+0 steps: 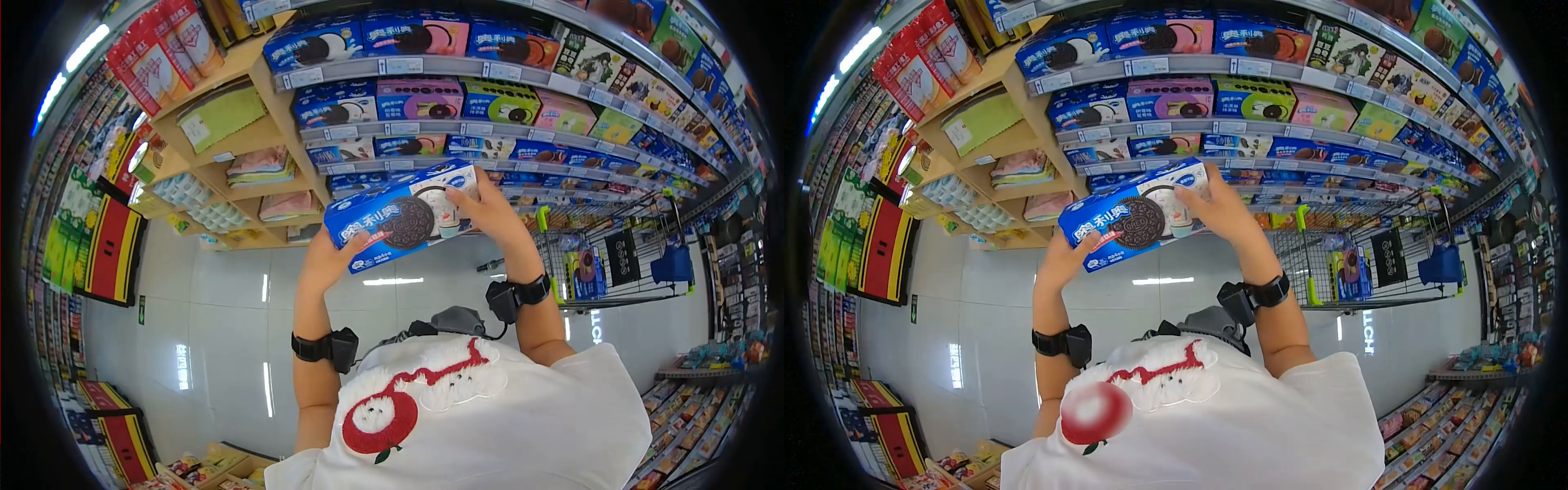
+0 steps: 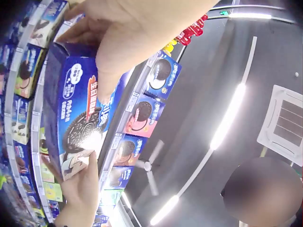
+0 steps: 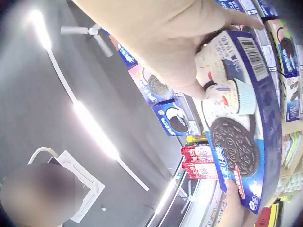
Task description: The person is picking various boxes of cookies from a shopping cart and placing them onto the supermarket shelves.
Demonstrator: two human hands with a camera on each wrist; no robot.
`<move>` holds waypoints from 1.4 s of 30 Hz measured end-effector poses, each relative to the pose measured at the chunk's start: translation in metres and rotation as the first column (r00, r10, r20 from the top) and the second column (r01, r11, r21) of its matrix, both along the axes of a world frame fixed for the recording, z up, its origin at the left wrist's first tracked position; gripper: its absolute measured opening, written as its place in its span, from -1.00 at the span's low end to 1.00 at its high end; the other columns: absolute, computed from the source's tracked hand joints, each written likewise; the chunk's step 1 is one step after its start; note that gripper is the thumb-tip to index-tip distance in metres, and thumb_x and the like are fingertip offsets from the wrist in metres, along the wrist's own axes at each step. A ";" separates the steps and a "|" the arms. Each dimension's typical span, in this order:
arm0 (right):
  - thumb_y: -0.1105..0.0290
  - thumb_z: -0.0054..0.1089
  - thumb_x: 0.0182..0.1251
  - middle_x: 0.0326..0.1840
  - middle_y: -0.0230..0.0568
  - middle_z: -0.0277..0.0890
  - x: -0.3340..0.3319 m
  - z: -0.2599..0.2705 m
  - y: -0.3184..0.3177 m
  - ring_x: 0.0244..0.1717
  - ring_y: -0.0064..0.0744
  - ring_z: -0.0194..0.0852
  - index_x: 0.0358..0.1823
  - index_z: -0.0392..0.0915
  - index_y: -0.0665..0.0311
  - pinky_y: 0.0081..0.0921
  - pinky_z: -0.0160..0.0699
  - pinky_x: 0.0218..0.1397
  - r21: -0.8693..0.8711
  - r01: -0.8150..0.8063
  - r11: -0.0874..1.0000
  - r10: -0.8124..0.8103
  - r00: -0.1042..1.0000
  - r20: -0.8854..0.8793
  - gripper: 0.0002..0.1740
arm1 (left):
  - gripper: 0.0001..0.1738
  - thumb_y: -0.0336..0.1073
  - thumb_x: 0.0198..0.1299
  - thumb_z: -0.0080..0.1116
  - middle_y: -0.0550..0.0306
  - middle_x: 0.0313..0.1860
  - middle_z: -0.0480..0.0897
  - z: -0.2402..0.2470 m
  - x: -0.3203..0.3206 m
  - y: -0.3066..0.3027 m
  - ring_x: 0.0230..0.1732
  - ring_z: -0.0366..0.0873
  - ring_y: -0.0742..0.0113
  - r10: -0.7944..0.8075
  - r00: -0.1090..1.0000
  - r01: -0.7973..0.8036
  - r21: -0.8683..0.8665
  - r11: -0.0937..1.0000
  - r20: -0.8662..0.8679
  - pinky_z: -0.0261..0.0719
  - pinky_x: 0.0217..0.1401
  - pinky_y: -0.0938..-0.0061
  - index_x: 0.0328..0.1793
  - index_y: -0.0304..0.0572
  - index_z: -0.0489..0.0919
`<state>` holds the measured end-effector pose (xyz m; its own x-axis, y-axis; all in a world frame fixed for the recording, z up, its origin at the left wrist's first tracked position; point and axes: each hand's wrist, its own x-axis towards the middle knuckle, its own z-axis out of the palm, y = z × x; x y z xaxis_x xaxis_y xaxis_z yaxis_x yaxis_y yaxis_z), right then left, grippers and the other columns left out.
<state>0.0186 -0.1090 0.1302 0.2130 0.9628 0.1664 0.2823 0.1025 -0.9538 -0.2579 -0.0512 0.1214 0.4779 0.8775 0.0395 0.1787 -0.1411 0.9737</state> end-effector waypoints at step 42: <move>0.51 0.38 -0.29 -0.04 -0.11 0.42 -0.019 -0.055 0.287 -0.01 -0.08 0.43 -0.04 0.42 0.21 -0.34 0.45 0.02 0.295 -0.020 0.955 -0.079 0.944 0.320 -0.39 | -0.28 -0.59 -0.15 0.27 -0.04 0.03 0.53 -0.038 -0.016 0.276 0.07 0.50 0.17 0.402 0.912 -0.354 0.332 0.874 -0.087 0.46 0.11 0.42 0.26 -0.20 0.36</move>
